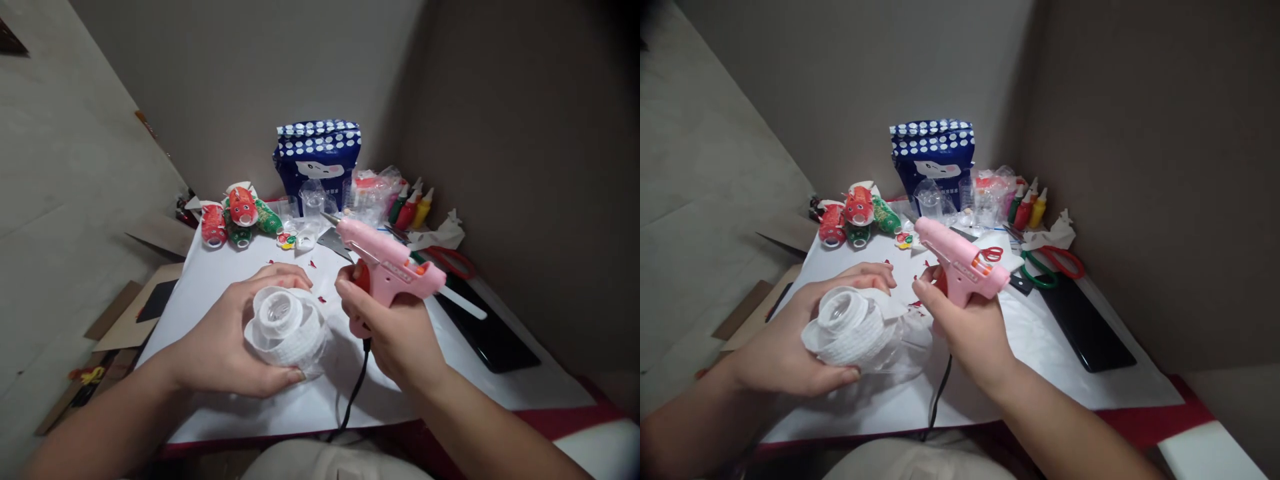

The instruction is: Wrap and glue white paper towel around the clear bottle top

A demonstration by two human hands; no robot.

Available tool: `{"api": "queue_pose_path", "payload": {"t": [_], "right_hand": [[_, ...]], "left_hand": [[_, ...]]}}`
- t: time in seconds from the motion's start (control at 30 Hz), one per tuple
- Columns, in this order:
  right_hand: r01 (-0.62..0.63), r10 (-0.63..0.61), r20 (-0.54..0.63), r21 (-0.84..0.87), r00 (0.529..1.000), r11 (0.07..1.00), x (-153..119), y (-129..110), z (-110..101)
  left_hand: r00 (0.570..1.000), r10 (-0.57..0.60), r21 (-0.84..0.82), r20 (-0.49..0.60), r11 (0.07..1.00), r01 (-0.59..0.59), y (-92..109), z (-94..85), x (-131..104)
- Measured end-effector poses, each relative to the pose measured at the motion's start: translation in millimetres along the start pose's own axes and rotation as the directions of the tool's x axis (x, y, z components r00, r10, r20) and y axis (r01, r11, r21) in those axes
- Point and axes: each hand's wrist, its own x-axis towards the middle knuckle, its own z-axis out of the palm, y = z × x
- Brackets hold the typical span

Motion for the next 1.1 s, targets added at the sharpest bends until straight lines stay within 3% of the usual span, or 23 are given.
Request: {"api": "queue_pose_path", "payload": {"t": [0.17, 0.23, 0.37, 0.6, 0.73, 0.87, 0.97, 1.1], "right_hand": [[0.203, -0.170, 0.170, -0.202, 0.971, 0.958, -18.2, -5.8, -7.4], [0.262, -0.222, 0.175, -0.257, 0.959, 0.930, -23.3, -7.7, -4.8], [0.236, -0.211, 0.125, -0.245, 0.969, 0.940, -24.1, -7.8, 1.1], [0.228, -0.202, 0.132, -0.228, 0.970, 0.946, -25.1, -6.2, -0.2], [0.153, -0.149, 0.038, -0.217, 0.988, 0.964, -21.1, -8.8, 2.8], [-0.100, 0.095, -0.056, -0.084, 0.994, 0.991, -8.5, -14.6, 4.9], [-0.130, 0.131, -0.008, 0.120, 0.991, 0.984, -3.9, -10.4, -3.9], [-0.148, 0.105, 0.167, 0.271, 0.980, 0.951, -14.8, 6.0, -34.1]], "left_hand": [[1.000, -0.001, -0.055, 0.019, 0.998, 0.002, -2.4, 1.5, 0.9], [1.000, 0.002, -0.048, 0.016, 0.999, -0.001, -1.6, 2.4, 0.7], [0.998, -0.049, -0.046, 0.033, 0.998, 0.050, 1.2, 3.8, -0.7], [0.999, -0.030, -0.025, 0.026, 0.999, 0.030, -1.0, 3.8, -0.7], [0.998, -0.039, -0.056, 0.050, 0.998, 0.042, -3.0, 4.4, 0.3], [0.998, 0.040, -0.089, 0.047, 0.995, -0.035, -4.6, 2.5, 1.6], [0.994, 0.002, -0.118, 0.108, 0.993, 0.011, -3.4, -0.6, 2.9], [0.990, -0.007, -0.141, 0.139, 0.990, 0.027, -2.2, -3.0, 5.2]]}}
